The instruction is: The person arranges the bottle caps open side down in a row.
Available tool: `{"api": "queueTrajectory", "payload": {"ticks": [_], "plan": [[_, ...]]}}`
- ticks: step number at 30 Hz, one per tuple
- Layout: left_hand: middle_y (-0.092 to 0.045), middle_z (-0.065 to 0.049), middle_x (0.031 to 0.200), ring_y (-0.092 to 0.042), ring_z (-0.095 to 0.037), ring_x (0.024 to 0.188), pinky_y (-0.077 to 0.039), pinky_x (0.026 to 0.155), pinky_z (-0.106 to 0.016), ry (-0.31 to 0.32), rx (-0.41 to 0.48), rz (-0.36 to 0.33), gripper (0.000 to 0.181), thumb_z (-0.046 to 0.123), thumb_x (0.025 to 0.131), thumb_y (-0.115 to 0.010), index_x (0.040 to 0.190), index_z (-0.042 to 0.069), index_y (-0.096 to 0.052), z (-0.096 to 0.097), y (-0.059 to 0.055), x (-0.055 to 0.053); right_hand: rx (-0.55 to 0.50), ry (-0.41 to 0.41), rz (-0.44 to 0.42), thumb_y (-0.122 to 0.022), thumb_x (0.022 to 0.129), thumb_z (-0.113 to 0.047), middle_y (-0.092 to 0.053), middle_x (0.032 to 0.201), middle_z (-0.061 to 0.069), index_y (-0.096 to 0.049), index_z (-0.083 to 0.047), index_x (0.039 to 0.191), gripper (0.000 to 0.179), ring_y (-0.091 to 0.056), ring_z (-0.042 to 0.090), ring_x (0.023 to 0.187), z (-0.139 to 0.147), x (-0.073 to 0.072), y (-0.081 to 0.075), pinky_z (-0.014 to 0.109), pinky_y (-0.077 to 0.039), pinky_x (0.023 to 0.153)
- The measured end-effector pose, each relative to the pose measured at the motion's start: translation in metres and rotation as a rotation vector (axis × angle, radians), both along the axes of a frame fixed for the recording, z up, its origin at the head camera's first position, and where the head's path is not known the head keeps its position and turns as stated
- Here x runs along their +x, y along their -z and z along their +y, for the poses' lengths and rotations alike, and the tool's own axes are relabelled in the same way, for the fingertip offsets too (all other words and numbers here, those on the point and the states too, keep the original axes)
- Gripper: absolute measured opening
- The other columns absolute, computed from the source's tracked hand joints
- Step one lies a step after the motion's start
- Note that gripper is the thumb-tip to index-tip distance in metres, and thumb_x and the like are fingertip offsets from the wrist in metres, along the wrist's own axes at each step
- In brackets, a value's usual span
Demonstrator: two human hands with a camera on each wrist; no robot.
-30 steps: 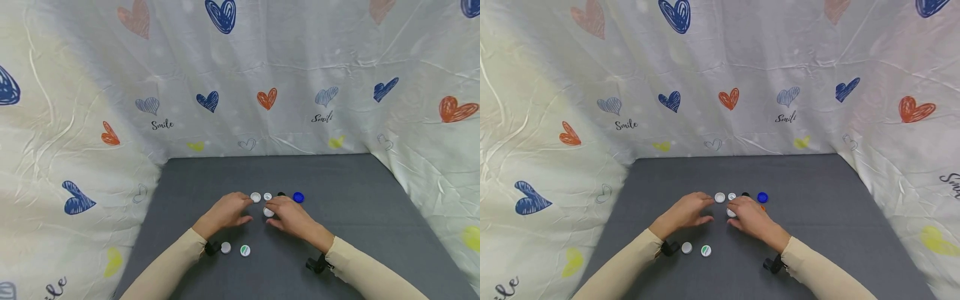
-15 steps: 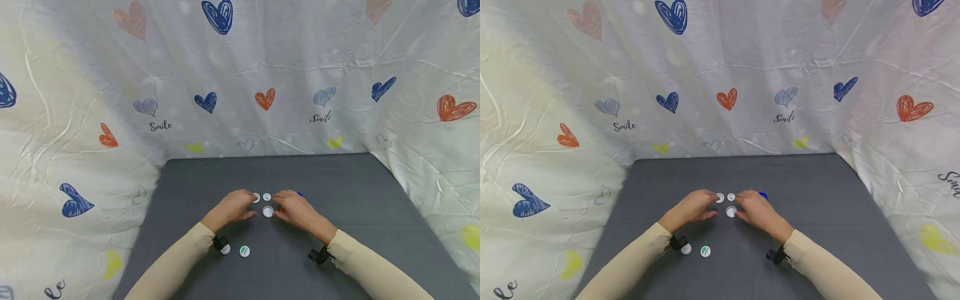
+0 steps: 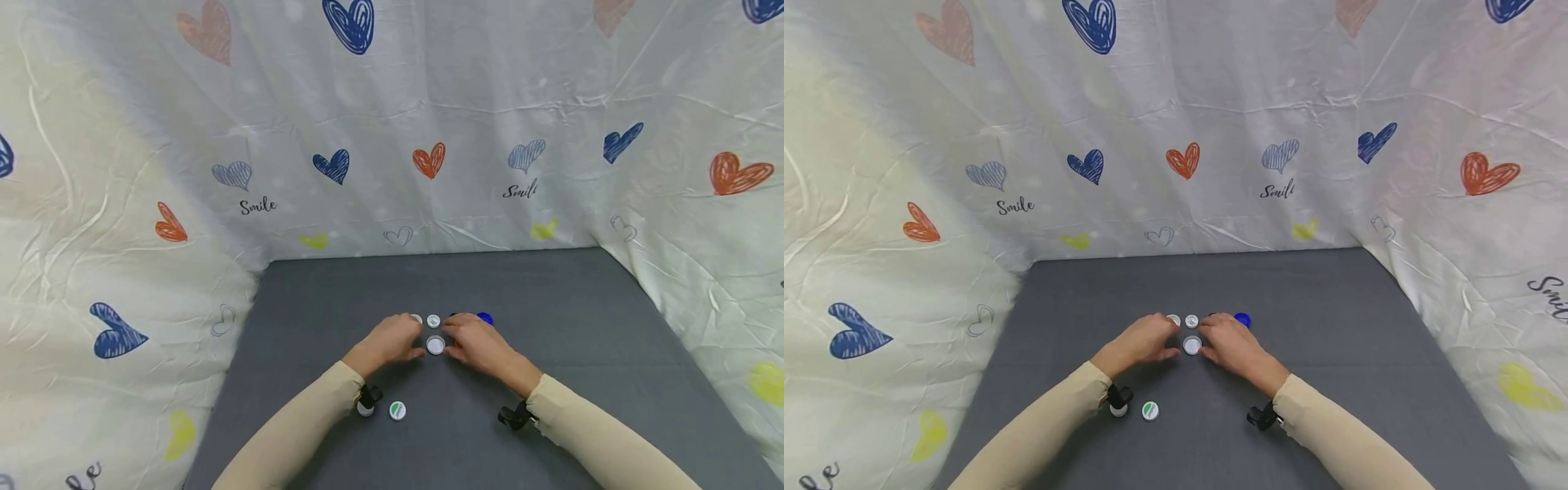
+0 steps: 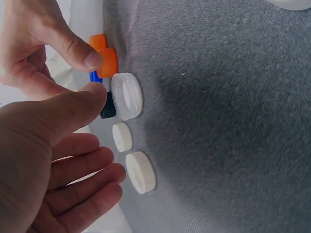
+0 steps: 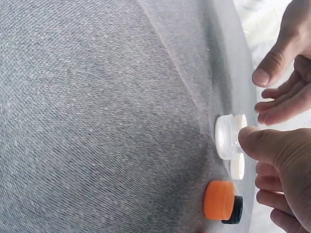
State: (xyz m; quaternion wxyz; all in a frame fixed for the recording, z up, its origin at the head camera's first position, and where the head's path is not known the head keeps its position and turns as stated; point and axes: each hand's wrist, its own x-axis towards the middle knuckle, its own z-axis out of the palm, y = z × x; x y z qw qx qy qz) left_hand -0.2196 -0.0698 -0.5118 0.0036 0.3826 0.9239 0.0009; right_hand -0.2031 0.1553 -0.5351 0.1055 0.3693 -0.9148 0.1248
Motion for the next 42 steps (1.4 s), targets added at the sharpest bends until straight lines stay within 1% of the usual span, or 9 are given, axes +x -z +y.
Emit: {"api": "queueTrajectory", "payload": {"ticks": [4,8,13,16,19,26,31,37,42], "plan": [[-0.063,0.003,0.078,-0.058,-0.013,0.068,-0.050,0.061,-0.035,-0.013,-0.006,-0.001,0.028,0.043,0.083,-0.081,0.088,0.018,-0.071,0.003,0.005,0.000,0.008,-0.021,0.024,-0.086,0.079,-0.027,-0.072,0.113,0.009,-0.075,-0.004,0.106,0.037,-0.066,0.027,0.109,-0.002,0.000,0.004,0.044,-0.049,0.102],[-0.065,0.001,0.081,-0.063,-0.016,0.074,-0.053,0.064,-0.037,-0.031,-0.007,-0.003,0.028,0.044,0.082,-0.081,0.084,0.018,-0.070,0.006,0.009,0.001,0.017,-0.024,0.037,-0.087,0.079,-0.029,-0.071,0.111,0.008,-0.076,-0.005,0.101,0.034,-0.066,0.027,0.107,-0.003,0.001,0.007,0.044,-0.048,0.103],[-0.066,-0.002,0.084,-0.067,-0.019,0.076,-0.055,0.062,-0.038,-0.069,-0.009,0.007,0.028,0.044,0.083,-0.080,0.085,0.018,-0.071,0.010,0.016,0.003,0.025,-0.026,0.049,-0.087,0.078,-0.029,-0.070,0.112,0.011,-0.075,-0.006,0.096,0.031,-0.065,0.029,0.109,-0.005,0.002,0.010,0.045,-0.047,0.104],[-0.067,-0.004,0.085,-0.069,-0.022,0.076,-0.055,0.060,-0.040,-0.100,-0.012,0.021,0.028,0.044,0.083,-0.081,0.086,0.017,-0.072,0.013,0.020,0.003,0.035,-0.023,0.051,-0.087,0.078,-0.029,-0.070,0.113,0.012,-0.075,-0.006,0.094,0.030,-0.064,0.030,0.110,-0.006,0.002,0.011,0.045,-0.046,0.104],[-0.068,-0.004,0.085,-0.069,-0.023,0.076,-0.055,0.060,-0.041,-0.123,-0.015,0.019,0.029,0.044,0.083,-0.081,0.087,0.017,-0.073,0.015,0.024,0.003,0.040,-0.016,0.052,-0.086,0.079,-0.029,-0.070,0.115,0.013,-0.075,-0.007,0.093,0.029,-0.064,0.031,0.113,-0.006,0.002,0.013,0.046,-0.046,0.105],[-0.070,-0.002,0.085,-0.068,-0.022,0.076,-0.056,0.061,-0.041,-0.119,-0.020,0.032,0.026,0.043,0.083,-0.081,0.083,0.018,-0.073,0.019,0.027,0.004,0.063,-0.013,0.076,-0.085,0.080,-0.027,-0.069,0.122,0.017,-0.075,-0.007,0.091,0.025,-0.062,0.036,0.121,-0.006,-0.001,0.019,0.049,-0.044,0.109],[-0.071,-0.002,0.086,-0.068,-0.021,0.077,-0.056,0.062,-0.041,-0.122,-0.027,0.032,0.023,0.040,0.083,-0.081,0.083,0.018,-0.072,0.022,0.027,0.004,0.051,-0.018,0.078,-0.084,0.081,-0.026,-0.069,0.121,0.017,-0.075,-0.007,0.090,0.023,-0.062,0.036,0.120,-0.006,-0.002,0.020,0.049,-0.044,0.109],[-0.071,0.000,0.086,-0.068,-0.021,0.076,-0.057,0.062,-0.041,-0.119,-0.053,0.069,0.023,0.040,0.083,-0.081,0.083,0.019,-0.073,0.024,0.027,0.003,0.018,-0.044,0.090,-0.085,0.080,-0.023,-0.069,0.118,0.018,-0.075,-0.005,0.087,0.022,-0.062,0.037,0.117,-0.008,-0.002,0.021,0.050,-0.045,0.107],[-0.070,0.000,0.081,-0.067,-0.021,0.073,-0.056,0.061,-0.040,-0.120,-0.019,0.074,0.022,0.040,0.082,-0.081,0.078,0.021,-0.071,0.021,0.028,0.003,-0.003,-0.053,0.098,-0.084,0.081,-0.024,-0.069,0.118,0.017,-0.073,-0.007,0.084,0.021,-0.061,0.036,0.118,-0.008,-0.001,0.024,0.049,-0.044,0.108]]}}
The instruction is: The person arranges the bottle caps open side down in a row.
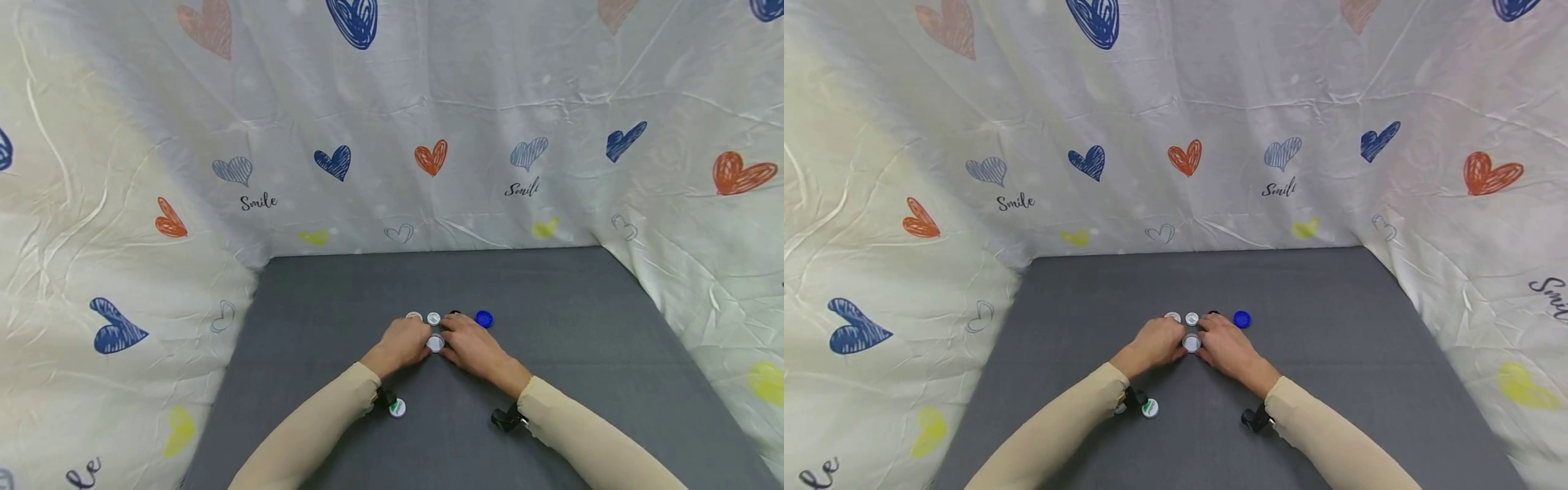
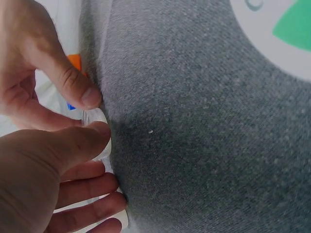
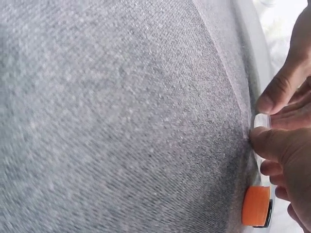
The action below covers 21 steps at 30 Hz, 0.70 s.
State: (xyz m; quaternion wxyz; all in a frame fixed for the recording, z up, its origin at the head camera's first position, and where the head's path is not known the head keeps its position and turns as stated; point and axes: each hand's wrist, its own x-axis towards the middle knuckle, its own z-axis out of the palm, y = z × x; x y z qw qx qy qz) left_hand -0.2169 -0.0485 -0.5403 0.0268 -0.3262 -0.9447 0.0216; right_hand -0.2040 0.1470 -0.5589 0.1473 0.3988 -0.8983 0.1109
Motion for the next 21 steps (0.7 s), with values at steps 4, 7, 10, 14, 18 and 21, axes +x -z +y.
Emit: {"api": "queueTrajectory", "payload": {"ticks": [4,7,10,14,18,21], "plan": [[-0.070,0.001,0.077,-0.067,-0.020,0.070,-0.055,0.060,-0.040,0.014,0.051,0.006,0.021,0.037,0.084,-0.079,0.073,0.022,-0.070,-0.004,-0.001,0.001,-0.040,-0.001,-0.028,-0.083,0.082,-0.023,-0.069,0.120,0.017,-0.074,-0.006,0.088,0.021,-0.060,0.036,0.120,0.000,0.002,-0.001,0.049,-0.043,0.109],[-0.070,0.001,0.079,-0.067,-0.020,0.070,-0.055,0.060,-0.040,0.030,0.074,0.025,0.019,0.038,0.085,-0.078,0.076,0.022,-0.071,-0.008,-0.004,0.003,-0.052,0.010,-0.037,-0.083,0.082,-0.023,-0.068,0.121,0.017,-0.076,-0.006,0.094,0.022,-0.060,0.035,0.122,0.000,0.003,-0.004,0.048,-0.043,0.109],[-0.070,0.001,0.081,-0.068,-0.020,0.071,-0.055,0.060,-0.040,0.044,0.091,0.045,0.018,0.039,0.086,-0.077,0.083,0.022,-0.073,-0.012,-0.006,0.004,-0.051,0.017,-0.030,-0.082,0.083,-0.024,-0.068,0.123,0.016,-0.076,-0.005,0.098,0.025,-0.060,0.035,0.123,-0.001,0.004,-0.006,0.048,-0.043,0.109],[-0.068,0.003,0.081,-0.067,-0.018,0.073,-0.055,0.063,-0.039,0.052,0.102,0.065,0.018,0.039,0.088,-0.076,0.086,0.021,-0.074,-0.016,-0.009,0.006,-0.066,0.024,-0.013,-0.081,0.084,-0.024,-0.069,0.124,0.016,-0.075,-0.005,0.102,0.026,-0.060,0.034,0.124,-0.001,0.005,-0.010,0.048,-0.042,0.110],[-0.068,0.005,0.081,-0.066,-0.017,0.073,-0.055,0.065,-0.038,0.053,0.118,0.098,0.018,0.038,0.088,-0.075,0.087,0.020,-0.073,-0.019,-0.013,0.008,-0.090,0.031,0.019,-0.081,0.084,-0.024,-0.069,0.124,0.014,-0.075,-0.005,0.102,0.027,-0.060,0.032,0.124,-0.001,0.007,-0.016,0.047,-0.042,0.110],[-0.069,0.005,0.082,-0.066,-0.017,0.074,-0.055,0.066,-0.038,0.066,0.143,0.149,0.019,0.038,0.088,-0.076,0.088,0.019,-0.073,-0.023,-0.019,0.011,-0.109,0.034,0.044,-0.082,0.084,-0.025,-0.069,0.124,0.014,-0.075,-0.005,0.103,0.029,-0.060,0.032,0.123,-0.001,0.008,-0.021,0.048,-0.043,0.109]]}}
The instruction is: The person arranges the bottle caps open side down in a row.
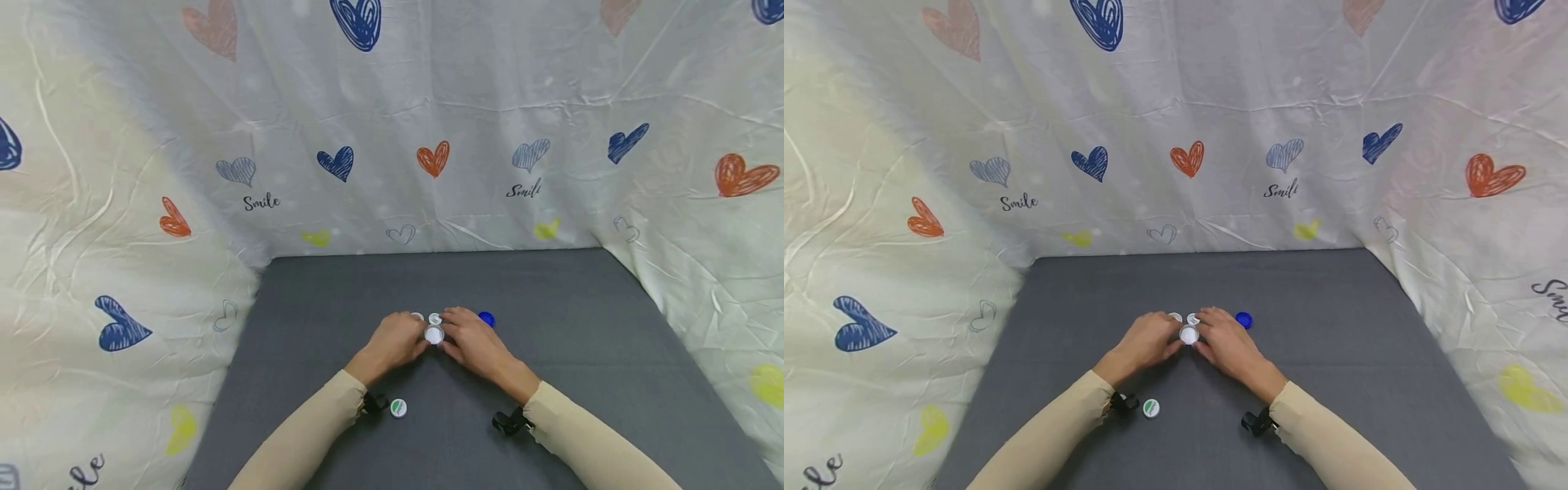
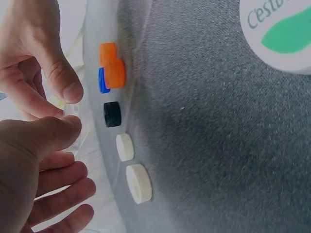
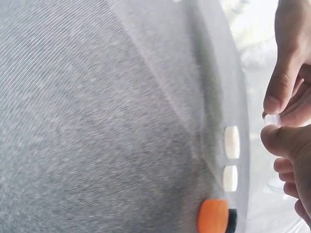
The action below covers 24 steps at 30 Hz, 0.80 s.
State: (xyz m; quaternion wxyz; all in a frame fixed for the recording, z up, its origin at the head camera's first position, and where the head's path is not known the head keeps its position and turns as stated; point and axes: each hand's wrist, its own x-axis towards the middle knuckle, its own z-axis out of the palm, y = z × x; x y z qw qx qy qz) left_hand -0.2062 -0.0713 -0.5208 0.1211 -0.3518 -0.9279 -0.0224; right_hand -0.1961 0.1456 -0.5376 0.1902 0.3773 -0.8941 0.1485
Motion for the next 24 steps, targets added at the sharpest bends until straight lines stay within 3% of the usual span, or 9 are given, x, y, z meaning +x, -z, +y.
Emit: {"api": "queueTrajectory", "payload": {"ticks": [4,10,18,24], "plan": [[-0.072,0.005,0.086,-0.067,-0.016,0.078,-0.056,0.070,-0.037,0.031,0.053,0.055,0.021,0.036,0.087,-0.077,0.095,0.017,-0.074,-0.006,-0.009,0.004,-0.018,0.007,0.021,-0.082,0.084,-0.026,-0.068,0.125,0.013,-0.075,-0.004,0.107,0.033,-0.060,0.031,0.124,-0.001,0.003,-0.010,0.048,-0.043,0.109],[-0.075,0.006,0.098,-0.068,-0.014,0.090,-0.056,0.079,-0.034,0.057,0.116,0.074,0.028,0.037,0.088,-0.077,0.107,0.016,-0.076,-0.017,-0.021,0.007,-0.047,0.004,0.026,-0.080,0.086,-0.028,-0.067,0.129,0.012,-0.074,-0.004,0.114,0.037,-0.058,0.030,0.128,-0.005,0.006,-0.025,0.047,-0.043,0.110],[-0.074,0.006,0.102,-0.067,-0.012,0.094,-0.055,0.083,-0.033,0.111,0.192,0.118,0.031,0.037,0.087,-0.078,0.109,0.015,-0.075,-0.033,-0.033,0.010,-0.098,-0.033,0.026,-0.079,0.087,-0.030,-0.065,0.132,0.011,-0.072,-0.005,0.118,0.041,-0.056,0.029,0.130,-0.011,0.007,-0.037,0.048,-0.042,0.110],[-0.075,0.003,0.102,-0.068,-0.014,0.093,-0.056,0.083,-0.034,0.161,0.258,0.157,0.031,0.033,0.084,-0.081,0.107,0.013,-0.075,-0.041,-0.036,0.012,-0.148,-0.065,0.032,-0.082,0.085,-0.028,-0.066,0.131,0.012,-0.072,-0.004,0.119,0.043,-0.057,0.030,0.128,-0.016,0.009,-0.043,0.050,-0.044,0.109]]}}
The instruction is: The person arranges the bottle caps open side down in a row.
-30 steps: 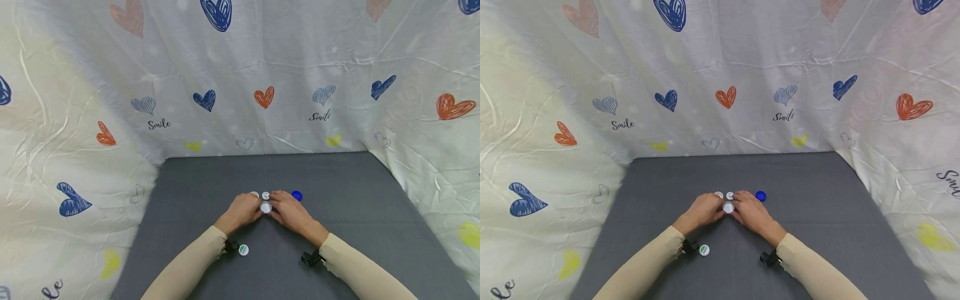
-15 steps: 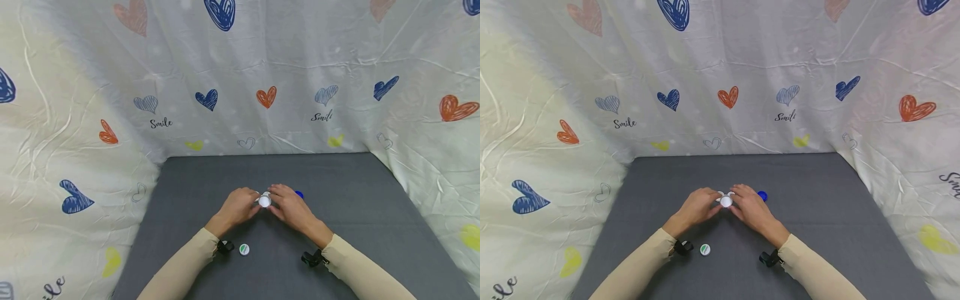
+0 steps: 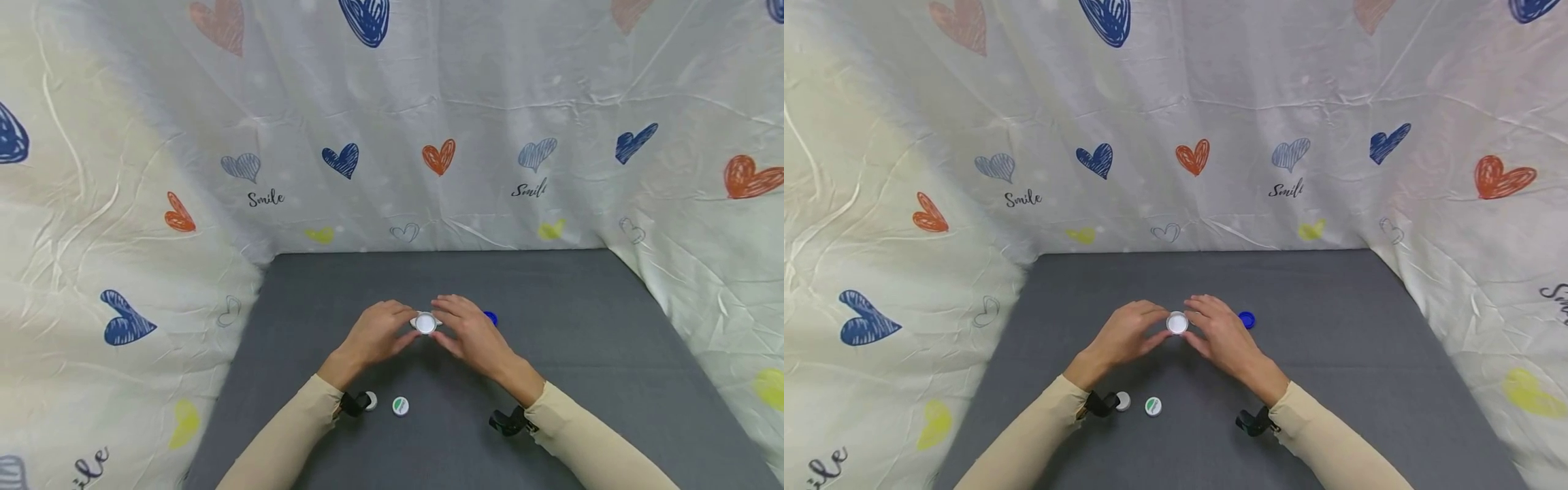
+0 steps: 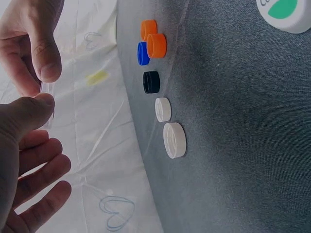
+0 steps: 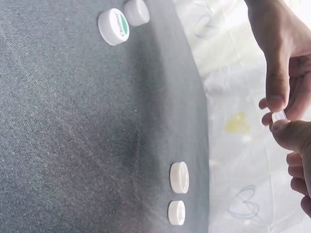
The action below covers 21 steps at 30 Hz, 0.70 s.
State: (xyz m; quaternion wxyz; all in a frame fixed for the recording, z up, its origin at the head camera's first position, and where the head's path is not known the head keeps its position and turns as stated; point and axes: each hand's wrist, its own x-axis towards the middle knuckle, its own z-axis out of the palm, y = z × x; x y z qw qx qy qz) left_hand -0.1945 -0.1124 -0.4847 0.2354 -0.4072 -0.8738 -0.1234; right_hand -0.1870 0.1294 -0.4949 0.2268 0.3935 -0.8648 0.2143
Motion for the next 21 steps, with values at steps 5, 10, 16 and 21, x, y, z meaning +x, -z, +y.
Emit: {"api": "queueTrajectory", "payload": {"ticks": [5,10,16,21], "plan": [[-0.075,0.002,0.103,-0.068,-0.014,0.094,-0.056,0.085,-0.033,0.021,0.009,-0.013,0.032,0.033,0.085,-0.082,0.109,0.013,-0.075,-0.0033,0.0034,0.0020,-0.013,-0.015,-0.009,-0.085,0.081,-0.026,-0.066,0.130,0.013,-0.071,-0.004,0.120,0.047,-0.058,0.031,0.127,-0.0030,0.0025,0.0019,0.050,-0.045,0.107],[-0.074,0.003,0.104,-0.068,-0.013,0.095,-0.056,0.086,-0.031,0.036,-0.005,-0.025,0.033,0.032,0.085,-0.081,0.111,0.013,-0.075,-0.0054,0.0082,0.0037,-0.009,-0.020,-0.017,-0.086,0.080,-0.025,-0.067,0.130,0.013,-0.071,-0.004,0.121,0.048,-0.059,0.031,0.127,-0.0052,0.0061,0.0045,0.051,-0.045,0.107],[-0.074,0.003,0.105,-0.068,-0.013,0.094,-0.056,0.085,-0.031,0.043,-0.008,-0.023,0.033,0.031,0.085,-0.081,0.112,0.012,-0.075,-0.0072,0.0083,0.0041,-0.003,-0.023,-0.023,-0.085,0.081,-0.025,-0.067,0.129,0.012,-0.071,-0.004,0.121,0.048,-0.059,0.029,0.127,-0.0065,0.0075,0.0036,0.050,-0.044,0.109],[-0.074,0.001,0.109,-0.068,-0.014,0.098,-0.056,0.087,-0.032,0.035,-0.006,-0.026,0.035,0.031,0.087,-0.079,0.114,0.011,-0.074,-0.0089,0.0070,0.0054,0.003,-0.021,-0.030,-0.085,0.081,-0.025,-0.067,0.129,0.012,-0.071,-0.004,0.121,0.048,-0.058,0.029,0.127,-0.0065,0.0074,0.0019,0.049,-0.043,0.110]]}}
